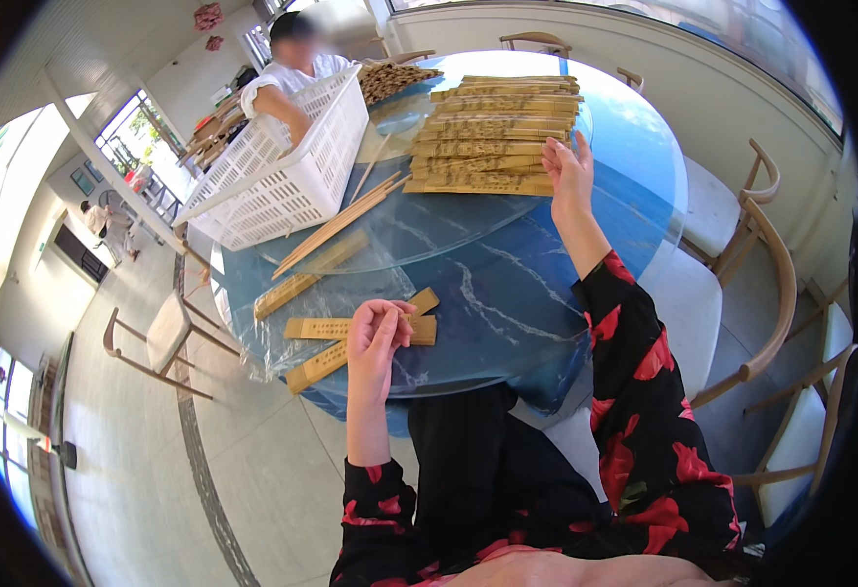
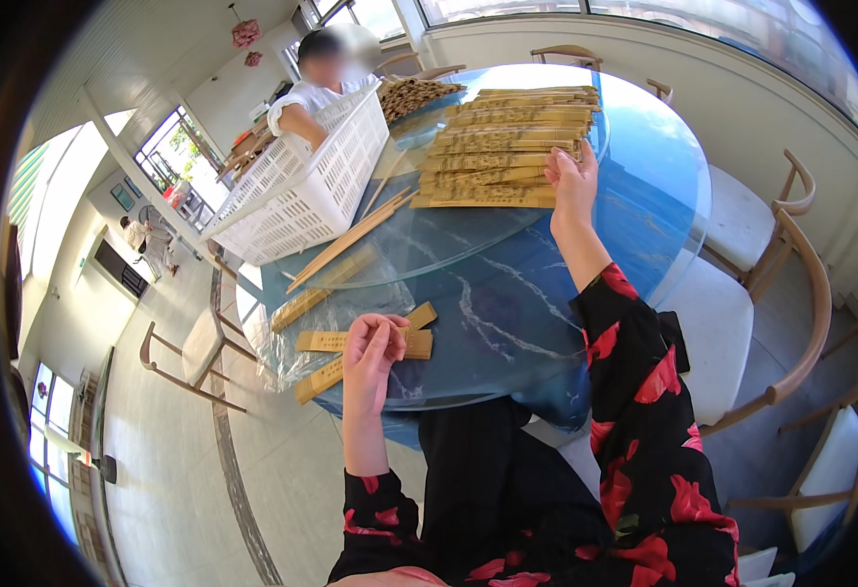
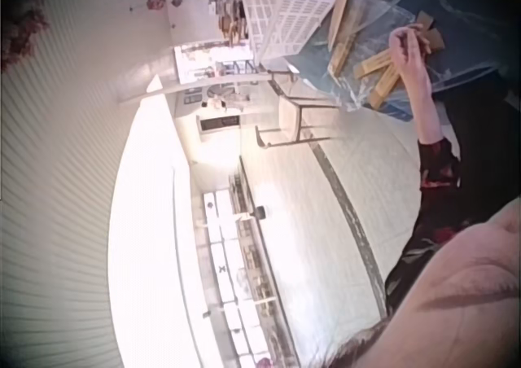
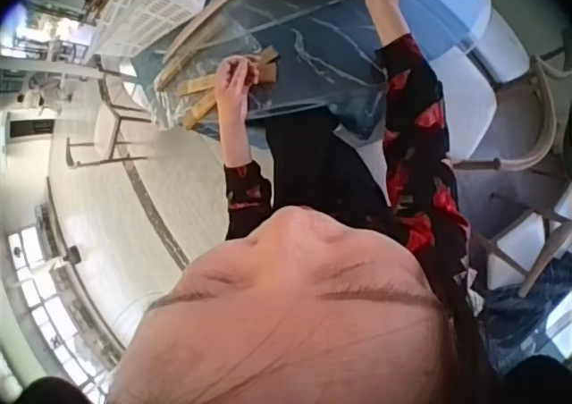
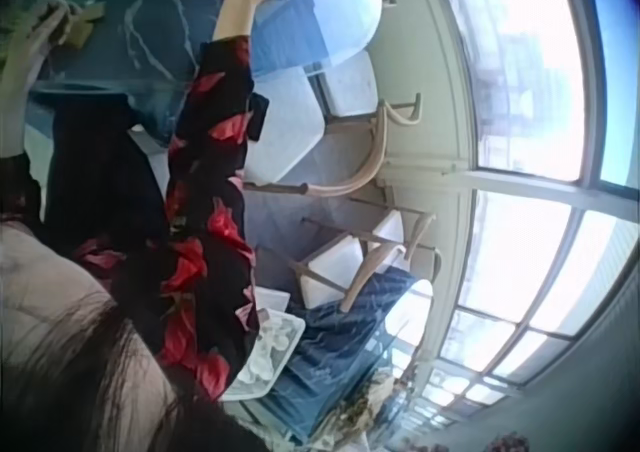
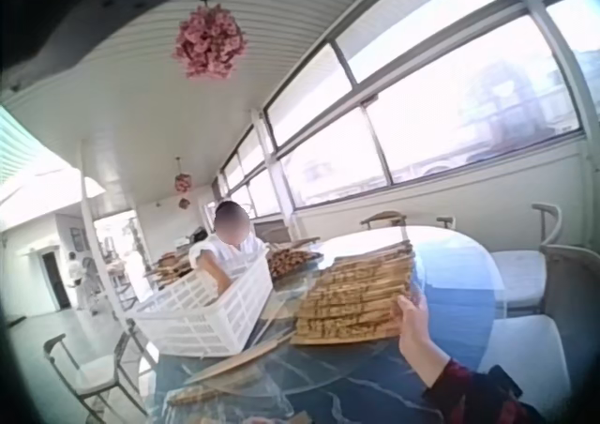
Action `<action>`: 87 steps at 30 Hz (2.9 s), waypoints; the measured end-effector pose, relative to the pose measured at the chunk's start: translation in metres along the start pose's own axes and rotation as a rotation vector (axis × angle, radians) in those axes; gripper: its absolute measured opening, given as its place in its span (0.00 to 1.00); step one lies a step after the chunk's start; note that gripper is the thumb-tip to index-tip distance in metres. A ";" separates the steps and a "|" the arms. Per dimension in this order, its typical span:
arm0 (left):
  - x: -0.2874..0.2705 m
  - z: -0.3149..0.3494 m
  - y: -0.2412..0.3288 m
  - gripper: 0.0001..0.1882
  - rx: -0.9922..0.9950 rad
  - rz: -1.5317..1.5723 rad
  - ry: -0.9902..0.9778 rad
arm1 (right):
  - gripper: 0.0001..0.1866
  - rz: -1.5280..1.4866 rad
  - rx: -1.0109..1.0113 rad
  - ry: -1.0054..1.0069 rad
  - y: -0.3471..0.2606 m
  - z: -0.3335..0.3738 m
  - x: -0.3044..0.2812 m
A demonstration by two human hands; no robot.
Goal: The person sits at a round table and repeatedly picks up flat bamboo strips and thin bamboo sticks. They insert the sticks into slots on the strips and place the assembled units into a white basket. Another person works nearby at the same table.
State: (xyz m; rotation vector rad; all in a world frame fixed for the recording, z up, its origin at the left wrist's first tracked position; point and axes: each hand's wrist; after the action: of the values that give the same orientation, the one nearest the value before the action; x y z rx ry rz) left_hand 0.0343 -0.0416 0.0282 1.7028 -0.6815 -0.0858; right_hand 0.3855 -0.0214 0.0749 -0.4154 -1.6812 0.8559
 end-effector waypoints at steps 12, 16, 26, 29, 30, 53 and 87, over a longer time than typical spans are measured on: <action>-0.001 0.001 -0.002 0.04 0.007 -0.065 -0.020 | 0.21 1.342 -1.048 -0.789 0.029 0.060 -0.005; -0.005 0.003 0.000 0.04 0.031 -0.122 -0.039 | 0.17 1.151 -1.077 -0.744 0.016 0.069 0.004; -0.002 -0.005 0.003 0.06 0.105 -0.241 0.027 | 0.08 0.909 -0.958 -1.003 0.014 0.087 0.006; -0.018 -0.040 0.020 0.06 0.295 -0.693 0.156 | 0.08 0.874 -0.924 -1.055 0.015 0.085 0.002; -0.034 -0.054 0.029 0.06 0.444 -0.966 0.193 | 0.08 0.869 -0.917 -1.063 0.014 0.086 0.003; -0.067 -0.041 0.051 0.03 0.703 -1.601 0.429 | 0.23 0.760 -1.408 -1.080 -0.008 0.140 0.023; -0.018 -0.008 0.017 0.08 0.447 -1.076 0.073 | 0.13 0.870 -0.609 -1.427 -0.007 0.134 0.010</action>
State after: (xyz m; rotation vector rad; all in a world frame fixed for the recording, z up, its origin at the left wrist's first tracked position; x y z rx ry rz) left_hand 0.0158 -0.0273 0.0406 2.3234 0.3670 -0.6545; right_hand 0.2573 -0.0621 0.0751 -1.1818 -3.2075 1.4042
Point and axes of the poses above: each hand's wrist, its own z-axis away from the middle knuckle, its own x-axis out of the palm, y = z × x, and after that the axes turned 6 degrees about y, right-handed
